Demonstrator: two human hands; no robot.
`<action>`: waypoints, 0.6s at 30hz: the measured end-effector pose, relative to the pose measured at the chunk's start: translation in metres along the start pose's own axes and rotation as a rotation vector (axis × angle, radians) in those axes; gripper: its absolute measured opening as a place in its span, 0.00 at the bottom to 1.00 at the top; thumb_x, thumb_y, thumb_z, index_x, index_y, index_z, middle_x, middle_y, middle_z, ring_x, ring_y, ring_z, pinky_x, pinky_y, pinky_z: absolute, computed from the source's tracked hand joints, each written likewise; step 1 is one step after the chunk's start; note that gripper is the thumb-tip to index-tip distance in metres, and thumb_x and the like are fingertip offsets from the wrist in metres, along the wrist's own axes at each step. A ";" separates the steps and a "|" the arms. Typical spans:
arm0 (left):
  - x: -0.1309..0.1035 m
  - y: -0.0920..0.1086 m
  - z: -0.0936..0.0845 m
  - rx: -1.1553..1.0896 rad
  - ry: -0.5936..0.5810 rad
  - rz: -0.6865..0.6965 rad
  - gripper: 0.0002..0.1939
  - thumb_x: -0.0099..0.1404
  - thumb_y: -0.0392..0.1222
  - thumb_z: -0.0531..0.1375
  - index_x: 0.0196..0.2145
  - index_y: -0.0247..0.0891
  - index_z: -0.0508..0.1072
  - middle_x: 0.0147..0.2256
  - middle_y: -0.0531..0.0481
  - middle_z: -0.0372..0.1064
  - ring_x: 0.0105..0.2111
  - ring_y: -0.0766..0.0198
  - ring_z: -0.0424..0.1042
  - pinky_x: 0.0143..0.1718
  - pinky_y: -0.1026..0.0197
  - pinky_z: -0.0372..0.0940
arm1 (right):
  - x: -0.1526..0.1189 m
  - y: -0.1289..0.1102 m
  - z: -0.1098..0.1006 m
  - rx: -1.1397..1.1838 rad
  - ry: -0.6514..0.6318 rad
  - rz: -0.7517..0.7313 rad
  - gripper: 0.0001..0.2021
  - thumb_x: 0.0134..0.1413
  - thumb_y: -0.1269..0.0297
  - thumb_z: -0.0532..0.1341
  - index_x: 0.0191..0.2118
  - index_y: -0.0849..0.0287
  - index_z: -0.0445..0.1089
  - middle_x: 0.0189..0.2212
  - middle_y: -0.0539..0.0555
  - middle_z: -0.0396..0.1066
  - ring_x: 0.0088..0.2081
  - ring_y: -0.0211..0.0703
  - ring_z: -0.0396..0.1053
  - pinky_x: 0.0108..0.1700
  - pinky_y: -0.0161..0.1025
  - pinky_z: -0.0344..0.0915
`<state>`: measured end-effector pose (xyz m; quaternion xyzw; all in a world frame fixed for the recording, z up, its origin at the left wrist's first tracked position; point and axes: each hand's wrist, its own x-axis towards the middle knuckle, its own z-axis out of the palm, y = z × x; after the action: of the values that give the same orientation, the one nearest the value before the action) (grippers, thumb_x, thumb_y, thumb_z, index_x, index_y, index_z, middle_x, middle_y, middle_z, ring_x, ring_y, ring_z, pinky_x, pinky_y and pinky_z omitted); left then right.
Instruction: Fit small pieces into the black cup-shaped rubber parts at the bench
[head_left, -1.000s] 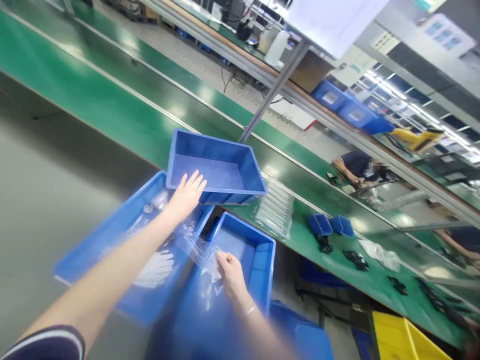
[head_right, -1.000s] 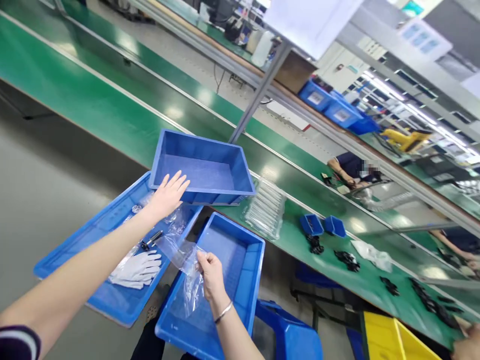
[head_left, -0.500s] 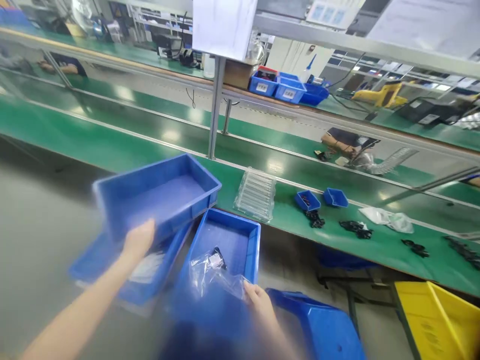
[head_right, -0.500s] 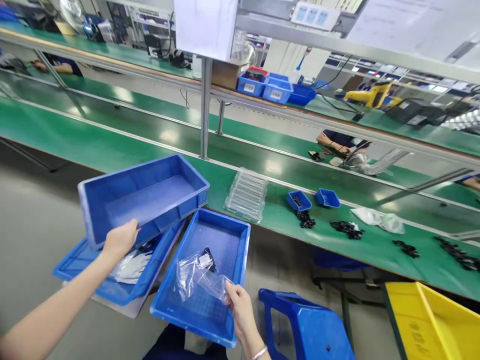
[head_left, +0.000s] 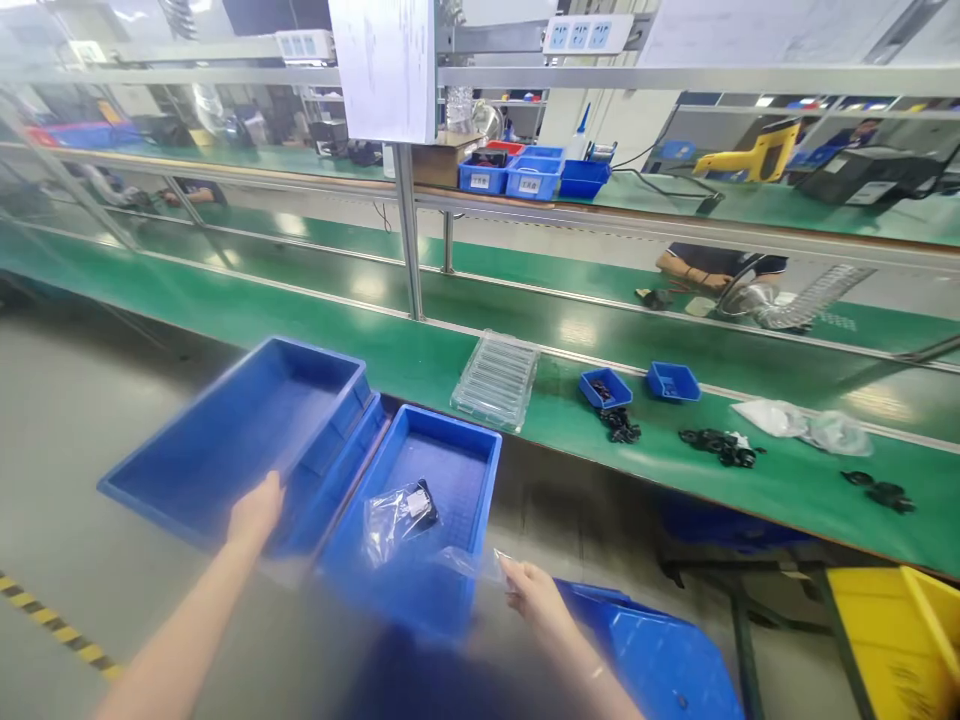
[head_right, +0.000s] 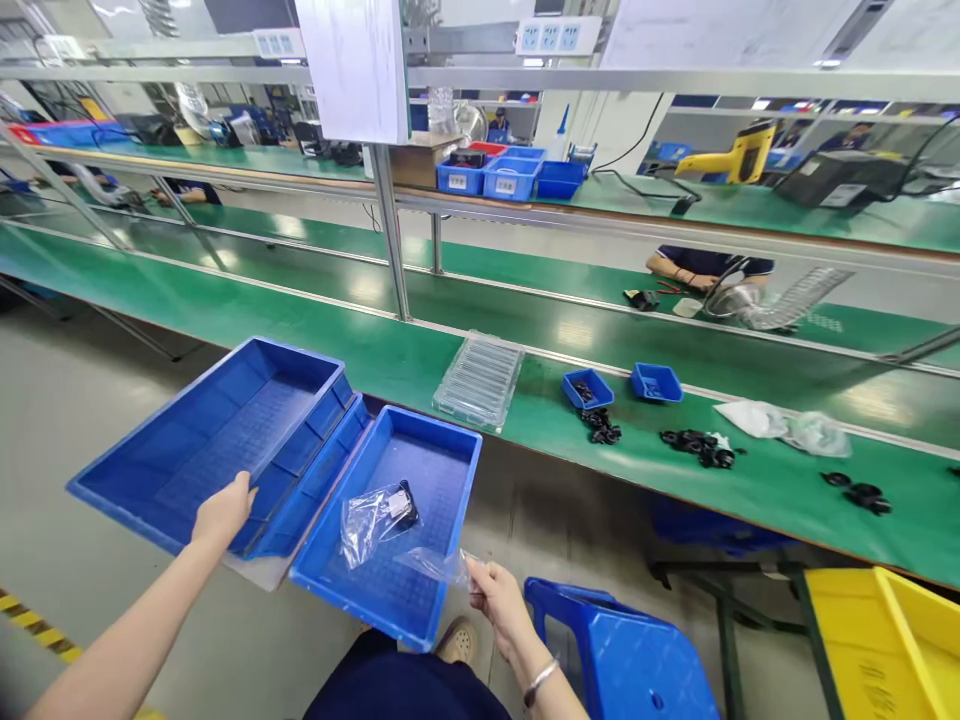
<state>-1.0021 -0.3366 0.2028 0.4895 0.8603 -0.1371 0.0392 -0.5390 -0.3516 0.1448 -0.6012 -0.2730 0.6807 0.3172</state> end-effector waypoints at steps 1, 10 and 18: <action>-0.002 0.000 -0.001 0.000 0.007 0.013 0.15 0.69 0.48 0.52 0.44 0.33 0.69 0.34 0.49 0.72 0.32 0.63 0.72 0.36 0.56 0.67 | -0.002 0.000 -0.005 -0.001 0.003 -0.001 0.28 0.28 0.40 0.69 0.17 0.58 0.57 0.16 0.47 0.58 0.18 0.32 0.56 0.22 0.33 0.53; -0.013 0.006 -0.008 -0.016 0.126 0.135 0.12 0.68 0.44 0.45 0.37 0.40 0.66 0.28 0.47 0.74 0.36 0.49 0.75 0.34 0.51 0.68 | -0.011 -0.011 0.007 -0.089 0.189 -0.194 0.26 0.38 0.37 0.64 0.20 0.56 0.57 0.16 0.47 0.60 0.20 0.36 0.58 0.24 0.34 0.57; -0.105 0.215 -0.055 -0.638 0.123 0.887 0.24 0.65 0.47 0.53 0.56 0.38 0.58 0.52 0.41 0.64 0.54 0.53 0.65 0.55 0.52 0.63 | 0.010 -0.081 0.033 -0.415 0.173 -0.551 0.18 0.43 0.56 0.68 0.18 0.57 0.61 0.19 0.44 0.61 0.24 0.35 0.57 0.30 0.33 0.53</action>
<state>-0.7609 -0.3047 0.2340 0.7761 0.5711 0.1891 0.1892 -0.5639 -0.2916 0.2037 -0.6119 -0.5295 0.4464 0.3820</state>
